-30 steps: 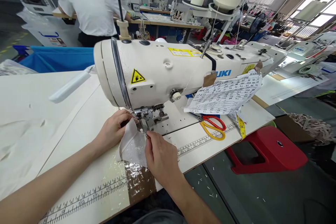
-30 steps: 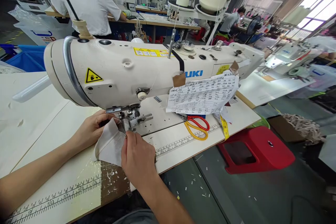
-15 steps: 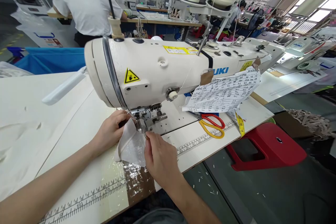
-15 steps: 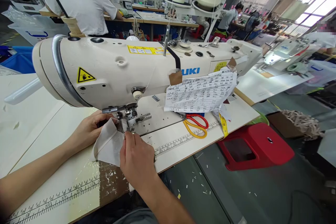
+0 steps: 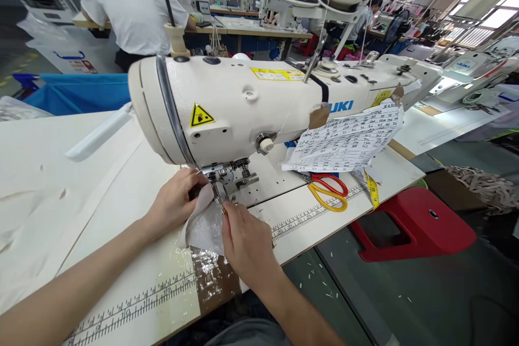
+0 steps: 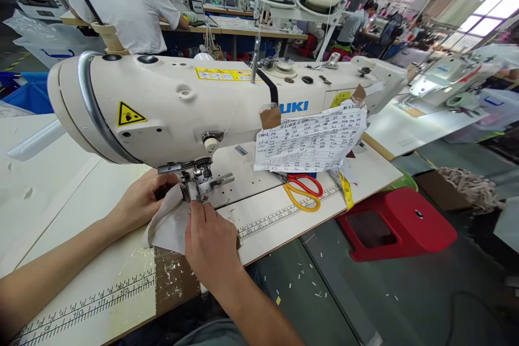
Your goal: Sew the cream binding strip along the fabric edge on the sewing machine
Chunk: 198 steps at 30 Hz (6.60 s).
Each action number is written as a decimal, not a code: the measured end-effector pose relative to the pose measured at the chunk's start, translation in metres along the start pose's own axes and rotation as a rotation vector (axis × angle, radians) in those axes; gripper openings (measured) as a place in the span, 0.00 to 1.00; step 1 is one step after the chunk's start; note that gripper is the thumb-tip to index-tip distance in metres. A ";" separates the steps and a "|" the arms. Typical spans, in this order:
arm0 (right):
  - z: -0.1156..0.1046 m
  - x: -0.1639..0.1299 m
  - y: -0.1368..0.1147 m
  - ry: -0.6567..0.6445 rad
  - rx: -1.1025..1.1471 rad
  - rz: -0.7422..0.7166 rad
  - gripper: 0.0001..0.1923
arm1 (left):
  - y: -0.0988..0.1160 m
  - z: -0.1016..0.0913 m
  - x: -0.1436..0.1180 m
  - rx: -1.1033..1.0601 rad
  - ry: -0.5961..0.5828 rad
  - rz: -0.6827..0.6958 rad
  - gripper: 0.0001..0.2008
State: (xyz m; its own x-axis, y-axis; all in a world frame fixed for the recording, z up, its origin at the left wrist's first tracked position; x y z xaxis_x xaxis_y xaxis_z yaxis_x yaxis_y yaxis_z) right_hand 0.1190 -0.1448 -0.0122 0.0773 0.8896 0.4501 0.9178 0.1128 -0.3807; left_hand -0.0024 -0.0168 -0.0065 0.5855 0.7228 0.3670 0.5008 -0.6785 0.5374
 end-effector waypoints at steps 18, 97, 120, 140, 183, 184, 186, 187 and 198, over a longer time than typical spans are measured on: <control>0.004 0.002 -0.002 0.008 -0.087 0.033 0.13 | 0.004 -0.006 -0.004 0.018 0.116 0.225 0.10; -0.030 -0.034 -0.008 -0.069 0.112 0.043 0.07 | 0.045 0.011 -0.045 0.450 -0.020 0.290 0.22; -0.020 -0.033 0.004 -0.392 0.764 0.550 0.06 | 0.053 0.015 -0.046 0.497 0.030 0.362 0.20; -0.028 -0.053 0.056 -0.268 0.865 0.645 0.19 | 0.059 0.014 -0.052 0.503 -0.071 0.336 0.20; -0.032 -0.034 0.019 -0.013 0.601 0.364 0.18 | 0.047 0.013 -0.041 0.452 -0.079 0.297 0.21; -0.032 -0.030 0.015 0.004 0.563 0.282 0.17 | 0.047 0.013 -0.039 0.437 -0.071 0.287 0.20; -0.029 -0.023 0.005 0.025 0.490 0.122 0.15 | 0.045 0.012 -0.036 0.411 -0.058 0.264 0.20; -0.026 -0.020 0.001 0.028 0.454 0.056 0.15 | 0.043 0.012 -0.036 0.402 -0.057 0.251 0.19; -0.005 -0.003 -0.016 0.016 0.027 -0.184 0.15 | 0.041 0.010 -0.036 0.420 -0.052 0.303 0.19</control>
State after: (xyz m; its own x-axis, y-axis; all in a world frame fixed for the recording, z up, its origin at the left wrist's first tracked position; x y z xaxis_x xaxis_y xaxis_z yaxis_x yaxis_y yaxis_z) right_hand 0.1063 -0.1518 -0.0037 -0.0847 0.8459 0.5265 0.9064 0.2849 -0.3119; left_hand 0.0032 -0.0719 -0.0052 0.7696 0.4854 0.4148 0.5099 -0.8583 0.0583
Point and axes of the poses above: each hand's wrist, its own x-axis towards the middle knuckle, its own z-axis out of the palm, y = z × x, the point moved 4 cm from there along x, towards the middle knuckle, and after that the axes turned 5 degrees about y, right-handed, at the moved point
